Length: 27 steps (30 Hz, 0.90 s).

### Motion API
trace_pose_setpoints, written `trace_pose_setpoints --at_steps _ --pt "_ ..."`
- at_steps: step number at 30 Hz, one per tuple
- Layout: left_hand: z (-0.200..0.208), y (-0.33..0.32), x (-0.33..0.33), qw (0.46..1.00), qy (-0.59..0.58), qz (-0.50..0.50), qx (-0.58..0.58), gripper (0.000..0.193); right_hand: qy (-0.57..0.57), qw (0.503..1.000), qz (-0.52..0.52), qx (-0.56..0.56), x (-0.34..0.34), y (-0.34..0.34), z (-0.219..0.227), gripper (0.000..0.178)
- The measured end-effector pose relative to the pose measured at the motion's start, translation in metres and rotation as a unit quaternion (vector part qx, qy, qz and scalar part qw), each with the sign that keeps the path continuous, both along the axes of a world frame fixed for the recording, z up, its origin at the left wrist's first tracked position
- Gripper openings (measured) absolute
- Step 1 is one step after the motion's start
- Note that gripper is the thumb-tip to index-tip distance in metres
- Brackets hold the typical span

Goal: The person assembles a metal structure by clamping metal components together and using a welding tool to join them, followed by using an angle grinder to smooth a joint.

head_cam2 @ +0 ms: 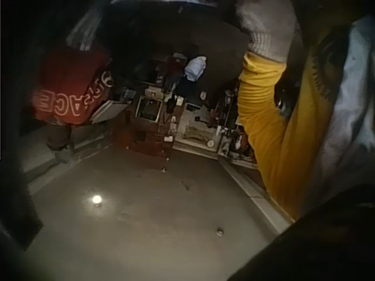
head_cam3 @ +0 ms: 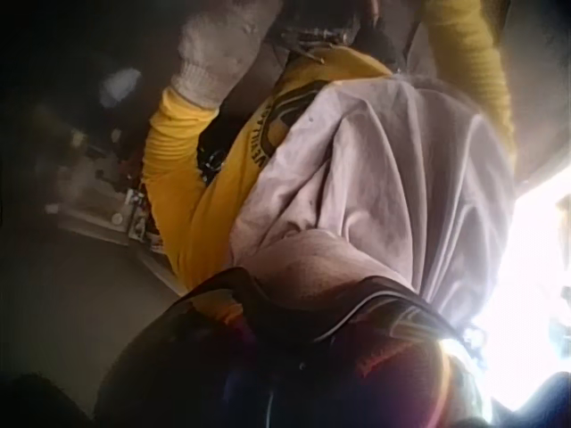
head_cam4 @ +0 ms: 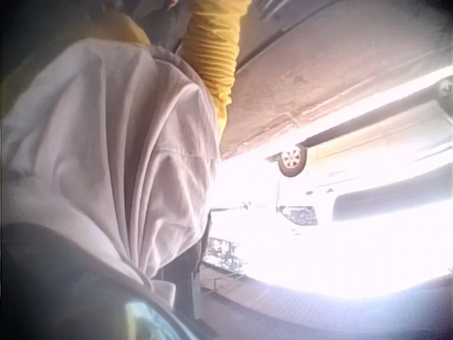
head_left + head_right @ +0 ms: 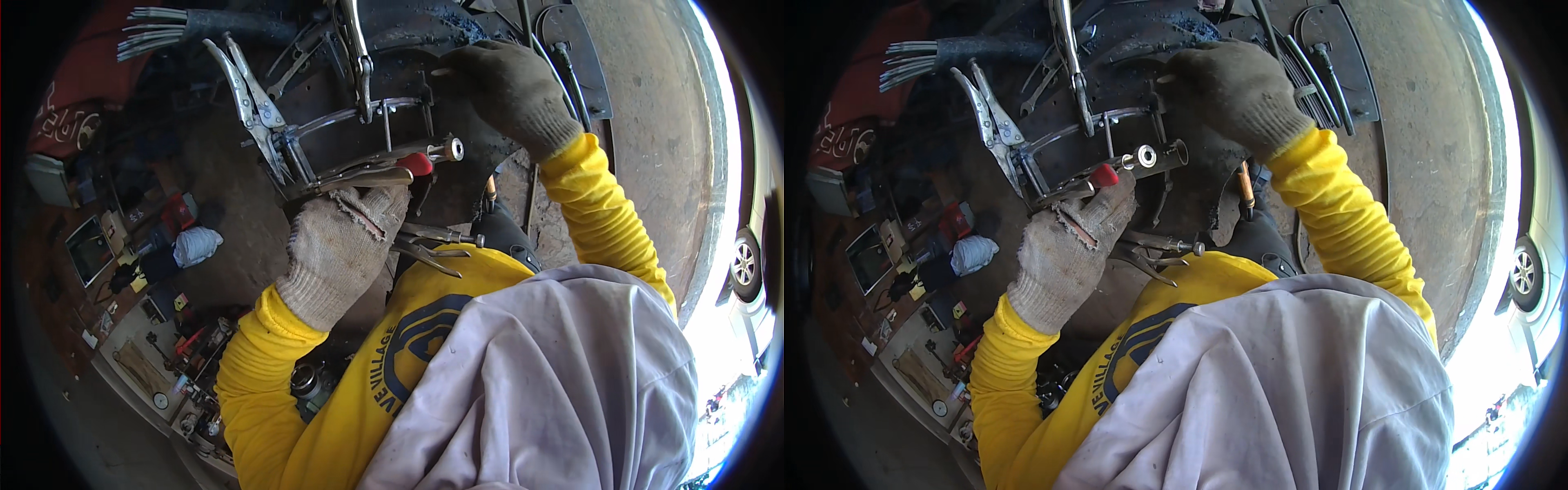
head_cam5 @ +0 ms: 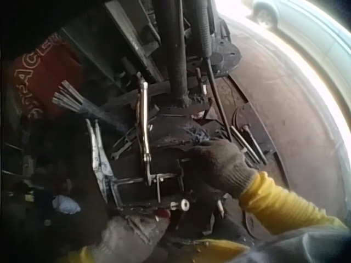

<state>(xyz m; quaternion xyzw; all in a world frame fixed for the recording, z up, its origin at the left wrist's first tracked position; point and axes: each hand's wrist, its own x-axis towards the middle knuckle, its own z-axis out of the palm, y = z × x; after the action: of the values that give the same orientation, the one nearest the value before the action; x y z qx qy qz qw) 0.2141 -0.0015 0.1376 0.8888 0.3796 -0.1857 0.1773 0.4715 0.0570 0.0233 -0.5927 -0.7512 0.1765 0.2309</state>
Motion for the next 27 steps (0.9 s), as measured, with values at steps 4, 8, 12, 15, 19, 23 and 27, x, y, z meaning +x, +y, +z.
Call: trace_pose_setpoints --at_steps 4,8,12,15,19,23,27 --pt "0.007 0.005 0.004 0.988 0.076 -0.109 0.079 0.042 -0.056 0.996 -0.038 -0.065 -0.017 0.010 0.003 0.029" --pt "0.006 0.002 0.005 0.987 0.036 -0.112 0.106 0.040 -0.095 0.991 -0.073 0.056 -0.025 0.003 0.006 0.035" --pt "0.008 0.000 0.006 0.988 -0.008 -0.099 0.121 0.037 0.014 0.993 -0.116 -0.026 -0.015 -0.037 0.031 0.034" --pt "0.005 0.002 0.007 0.986 -0.041 -0.099 0.125 0.035 0.264 0.924 -0.061 -0.270 -0.015 -0.061 0.030 0.032" --pt "0.002 0.007 0.001 0.981 -0.063 -0.123 0.135 0.035 0.350 0.841 0.021 -0.412 -0.027 -0.049 0.048 0.030" --pt "0.003 0.005 -0.003 0.975 -0.083 -0.137 0.155 0.036 0.363 0.814 0.077 -0.446 -0.038 -0.031 0.051 0.030" --pt "-0.001 0.011 -0.005 0.971 -0.119 -0.146 0.150 0.035 0.363 0.862 0.128 -0.330 -0.055 -0.030 0.037 0.032"
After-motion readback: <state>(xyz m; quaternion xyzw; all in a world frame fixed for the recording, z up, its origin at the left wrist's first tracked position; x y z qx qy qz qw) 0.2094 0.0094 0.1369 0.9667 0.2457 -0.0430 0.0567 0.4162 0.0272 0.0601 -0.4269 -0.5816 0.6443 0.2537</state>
